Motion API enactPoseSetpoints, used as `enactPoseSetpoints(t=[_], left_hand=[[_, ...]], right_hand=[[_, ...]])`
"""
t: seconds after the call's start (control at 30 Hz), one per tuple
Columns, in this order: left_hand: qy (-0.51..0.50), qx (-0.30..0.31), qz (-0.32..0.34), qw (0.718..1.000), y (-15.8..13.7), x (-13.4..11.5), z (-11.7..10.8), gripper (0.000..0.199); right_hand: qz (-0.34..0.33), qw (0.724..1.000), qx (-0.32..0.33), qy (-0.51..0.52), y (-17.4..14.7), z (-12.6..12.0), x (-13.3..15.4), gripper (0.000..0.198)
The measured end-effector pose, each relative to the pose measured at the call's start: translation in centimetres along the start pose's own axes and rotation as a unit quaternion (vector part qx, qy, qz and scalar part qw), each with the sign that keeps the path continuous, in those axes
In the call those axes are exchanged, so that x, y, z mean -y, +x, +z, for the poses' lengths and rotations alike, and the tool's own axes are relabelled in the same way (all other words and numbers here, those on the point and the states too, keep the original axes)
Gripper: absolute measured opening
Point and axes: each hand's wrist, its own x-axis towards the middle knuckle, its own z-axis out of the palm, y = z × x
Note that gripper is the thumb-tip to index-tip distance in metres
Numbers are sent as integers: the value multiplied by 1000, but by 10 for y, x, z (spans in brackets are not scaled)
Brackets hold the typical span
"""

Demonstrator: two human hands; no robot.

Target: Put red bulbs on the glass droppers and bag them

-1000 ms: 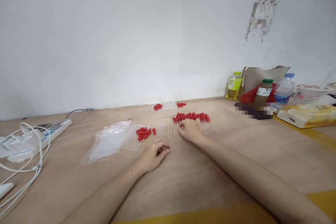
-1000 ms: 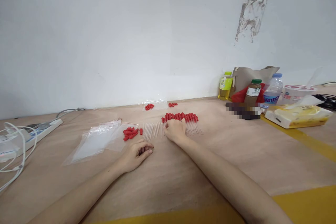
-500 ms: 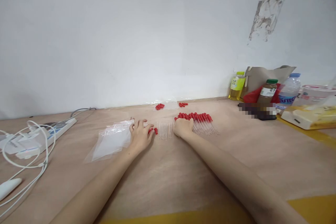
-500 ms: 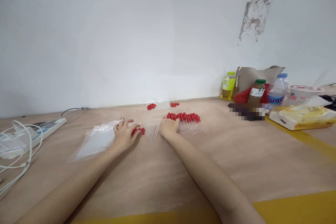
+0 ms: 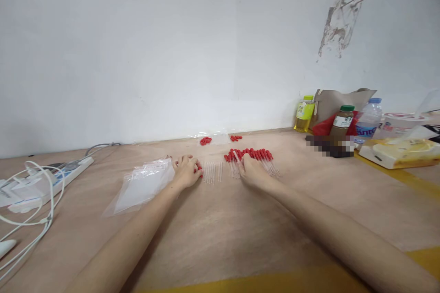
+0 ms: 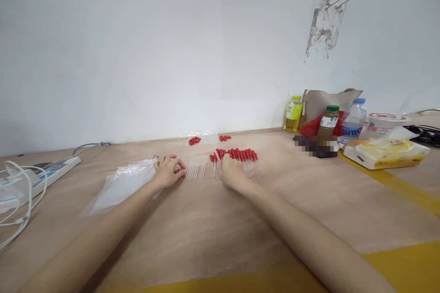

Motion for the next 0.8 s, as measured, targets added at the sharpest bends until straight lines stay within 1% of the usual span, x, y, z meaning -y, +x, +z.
enactPoseSetpoints(t=[0.07, 0.1, 0.17, 0.2, 0.23, 0.3, 0.37, 0.4, 0.47, 0.5, 0.57, 0.7, 0.8], left_hand=[[-23, -17, 16, 999, -5, -4, -6, 13], [-51, -30, 27, 998, -9, -7, -9, 12], [-152, -47, 41, 986, -19, -14, -11, 12], [-221, -46, 37, 974, -24, -19, -10, 13], [-294, -32, 24, 955, -31, -23, -7, 14], [-430, 7, -19, 903, -43, -33, -1, 16], [-525, 37, -62, 848, -53, -40, 5, 20], [-554, 52, -77, 827, -57, -42, 7, 21], [-586, 80, -92, 801, -62, -44, 9, 19], [-593, 89, -97, 794, -64, -44, 8, 18], [-600, 97, -97, 788, -65, -44, 7, 17], [-621, 95, -82, 773, -66, -44, 8, 29], [-632, 103, -83, 764, -67, -45, 9, 36]], right_hand=[[-52, 996, 0, 71, -9, -1, -18, 21], [-75, 992, -3, 105, -14, 0, -26, 19], [-102, 982, -17, 155, -21, 3, -36, 18], [-109, 979, -27, 172, -25, 4, -38, 20], [-115, 975, -39, 184, -28, 6, -39, 22], [-139, 969, -54, 196, -34, 8, -36, 24], [-168, 964, -60, 196, -39, 9, -30, 21], [-179, 963, -61, 193, -41, 9, -27, 21], [-189, 963, -59, 182, -45, 9, -22, 18], [-192, 964, -56, 176, -47, 10, -20, 17], [-197, 965, -45, 166, -51, 10, -16, 14], [-218, 964, -30, 151, -56, 13, -11, 12], [-230, 961, -32, 149, -58, 14, -9, 12]])
